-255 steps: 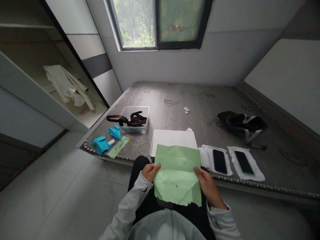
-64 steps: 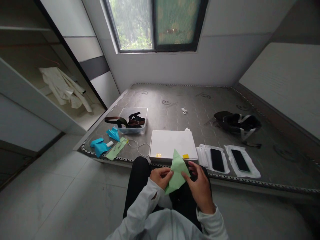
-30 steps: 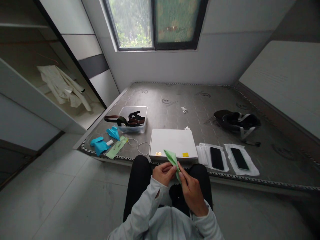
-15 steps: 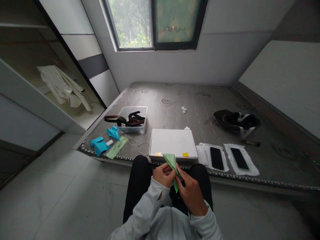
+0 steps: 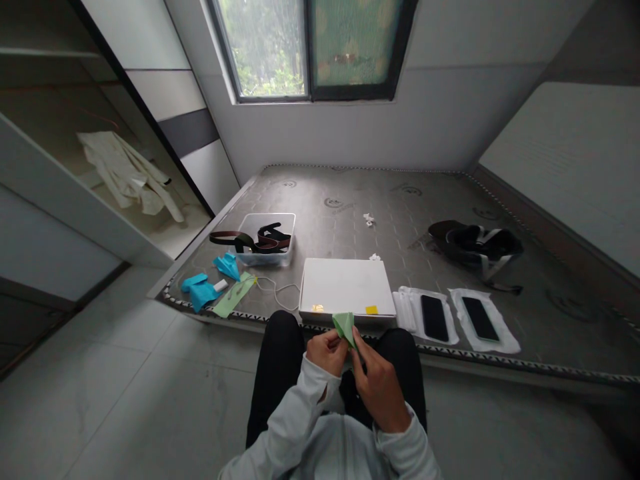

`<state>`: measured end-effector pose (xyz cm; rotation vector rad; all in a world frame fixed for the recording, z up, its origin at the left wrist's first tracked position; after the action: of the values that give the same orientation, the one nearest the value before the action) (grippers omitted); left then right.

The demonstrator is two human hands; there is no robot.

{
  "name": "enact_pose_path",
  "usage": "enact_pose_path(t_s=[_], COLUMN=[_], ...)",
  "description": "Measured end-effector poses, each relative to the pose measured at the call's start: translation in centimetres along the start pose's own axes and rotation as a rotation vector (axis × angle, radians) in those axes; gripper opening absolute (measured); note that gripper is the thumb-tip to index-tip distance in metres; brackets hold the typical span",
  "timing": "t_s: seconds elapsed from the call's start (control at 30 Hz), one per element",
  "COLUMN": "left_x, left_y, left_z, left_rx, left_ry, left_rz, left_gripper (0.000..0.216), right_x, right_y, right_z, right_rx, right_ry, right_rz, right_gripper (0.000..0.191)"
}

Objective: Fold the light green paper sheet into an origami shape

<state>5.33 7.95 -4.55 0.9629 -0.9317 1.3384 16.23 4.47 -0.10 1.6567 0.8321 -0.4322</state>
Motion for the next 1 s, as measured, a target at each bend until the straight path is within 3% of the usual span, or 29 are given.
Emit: enact_pose_path(t_s=[0.17,0.27,0.5,0.63,0.7,0.9,1.0], left_x=[2.6,2.9,2.3,1.6,1.3,1.1,1.5], left_y=[1.1,2.1,2.0,2.9,2.8,1.8,1.0], left_z=[1.2,1.6,0.4,-0.4,-0.7,-1.1,-0.6], left_rx=[0.123,0.216,0.131,0.091,0.039,-0.119,-0.24], left_ry=[-0.114,-0.101,-0.193,-0.139,-0.112,-0.121,-0.149], left_rz=[-0.305,-0.307,-0.331,-0.296,-0.228,0.018,0.059], left_gripper=[0.027,0.03,0.033,0.042,0.042,0.038,0.037], right_x=[1.9,3.0,3.7,4.6,5.2,5.7,5.9], right_y=[1.4,2.5,3.2,4.2,3.9,2.3,2.6], right_z=[0.1,0.3,0.3,0.5,0.6,0.9,0.8], right_rx=[0.071,0.111,0.102,0.131,0.107,0.034,0.024], right_ry=[-0.235,-0.338,-0.348,-0.408,-0.444,-0.455,-0.478], right_rz=[-0.024,-0.032,-0.038,-0.069,-0.204,-0.929,-1.023], right_gripper=[0.044,0.042,0.042,0.04,0.039,0.038,0.04])
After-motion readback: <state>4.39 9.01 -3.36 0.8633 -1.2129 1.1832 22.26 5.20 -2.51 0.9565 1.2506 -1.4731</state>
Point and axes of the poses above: each hand's wrist, its own z-axis away from the middle knuckle, its own y-axis out of the back of the hand, x = y × z, the point moved 10 cm from there along -z, towards the middle knuckle, and after that the axes turned 1 degree about -z, right-handed, at the moved point
